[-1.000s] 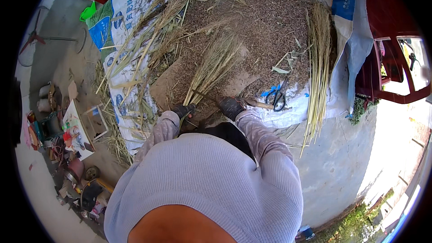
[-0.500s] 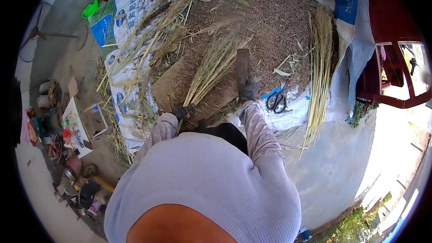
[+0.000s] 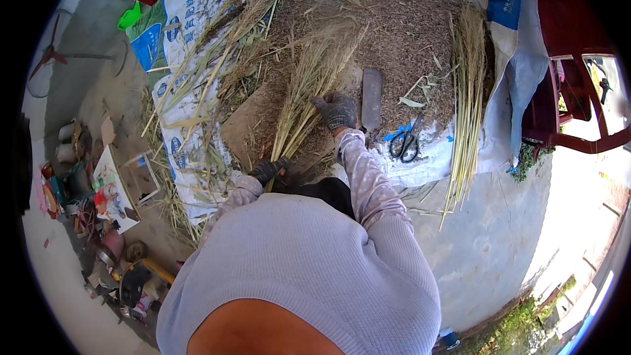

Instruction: The person stands over a large pile of dried grain stalks on a tarp and repeatedly strikes them against a wooden board to separate the seeds. The person gathers bundles of stalks by hand and beats them against the board, causing the grain to fall onto the tarp. The person continues this repetitive threshing process throughout the clip.

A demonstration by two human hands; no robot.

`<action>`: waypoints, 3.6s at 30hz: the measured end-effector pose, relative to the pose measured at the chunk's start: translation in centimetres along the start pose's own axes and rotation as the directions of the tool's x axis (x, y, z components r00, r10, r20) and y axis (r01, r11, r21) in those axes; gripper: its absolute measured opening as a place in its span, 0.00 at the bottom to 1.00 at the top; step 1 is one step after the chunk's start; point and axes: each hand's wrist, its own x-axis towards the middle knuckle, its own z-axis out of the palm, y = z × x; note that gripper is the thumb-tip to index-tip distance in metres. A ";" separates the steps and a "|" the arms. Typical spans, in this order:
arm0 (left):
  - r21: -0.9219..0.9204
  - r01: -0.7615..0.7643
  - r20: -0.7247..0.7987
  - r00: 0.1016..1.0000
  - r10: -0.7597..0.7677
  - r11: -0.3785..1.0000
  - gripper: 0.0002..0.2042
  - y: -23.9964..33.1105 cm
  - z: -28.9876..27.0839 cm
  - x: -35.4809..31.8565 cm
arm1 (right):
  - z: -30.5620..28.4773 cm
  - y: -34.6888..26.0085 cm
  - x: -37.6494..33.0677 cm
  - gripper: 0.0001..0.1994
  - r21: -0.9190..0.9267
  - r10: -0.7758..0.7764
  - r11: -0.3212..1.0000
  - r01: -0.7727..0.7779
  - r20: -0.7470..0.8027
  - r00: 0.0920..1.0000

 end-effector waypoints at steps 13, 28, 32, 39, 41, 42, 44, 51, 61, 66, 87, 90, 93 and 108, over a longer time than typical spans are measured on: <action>-0.309 0.080 0.150 0.988 -0.034 0.948 0.17 -1.0 -0.9 0.1 | 5.4 4.4 0.9 0.15 0.765 -0.132 0.569 -0.303 0.448 0.884; -0.124 -0.169 -0.188 0.972 0.144 0.978 0.15 -1.1 1.6 2.8 | 8.4 5.2 0.0 0.16 -0.157 -0.002 0.988 0.012 0.063 0.998; -0.344 0.005 0.006 1.000 -0.004 0.939 0.15 1.9 0.7 0.7 | 6.9 2.5 -1.4 0.17 0.313 0.221 0.885 -0.344 0.369 0.903; -0.422 0.073 0.046 0.997 -0.059 0.904 0.11 1.4 -1.1 1.4 | 10.6 7.9 0.0 0.12 0.644 -0.170 0.754 -0.126 0.378 0.910; -0.515 0.109 0.066 0.994 -0.087 0.851 0.12 0.8 -1.2 1.7 | 8.9 5.7 -1.3 0.12 0.647 -0.049 0.712 -0.274 0.435 0.899; -0.510 0.118 0.053 0.993 -0.105 0.852 0.12 0.8 -1.2 1.8 | 7.8 4.5 -2.2 0.12 0.646 0.068 0.650 -0.401 0.476 0.877; -0.486 0.139 0.040 0.990 -0.137 0.863 0.13 1.1 -1.3 2.1 | 9.9 8.6 -0.8 0.13 0.600 -0.302 0.800 0.020 0.373 0.877; -0.493 -0.010 0.027 0.999 0.027 0.870 0.15 0.9 -1.5 2.8 | 6.7 3.3 -4.4 0.16 0.556 -0.135 0.775 -0.301 0.610 0.781; -0.425 -0.067 0.054 0.994 0.099 0.903 0.19 1.7 -1.8 1.3 | 8.7 6.2 0.2 0.09 0.312 -0.228 0.947 0.078 0.480 0.847; -0.590 -0.020 0.248 0.947 0.205 0.807 0.16 1.3 -1.5 1.6 | 6.5 3.3 -0.7 0.10 0.662 -0.005 0.593 -0.458 0.573 0.820; 0.263 0.050 -0.209 0.978 0.006 0.963 0.31 5.6 2.3 -1.8 | 15.4 8.4 -3.1 0.13 0.763 -0.175 0.301 -0.572 0.634 0.753; 0.332 0.123 -0.259 0.965 -0.035 0.935 0.32 2.0 3.3 -0.9 | 14.5 6.1 -3.7 0.16 0.631 -0.007 0.414 -0.657 0.723 0.690; 0.316 0.153 -0.317 0.947 -0.048 0.936 0.30 -2.8 3.5 1.7 | 12.2 2.6 -4.8 0.20 0.533 0.180 0.621 -0.574 0.616 0.767; 0.442 0.171 -0.280 0.959 -0.046 0.881 0.19 -5.1 0.5 3.8 | 0.6 13.1 0.3 0.27 0.143 0.266 0.964 -0.226 -0.435 0.860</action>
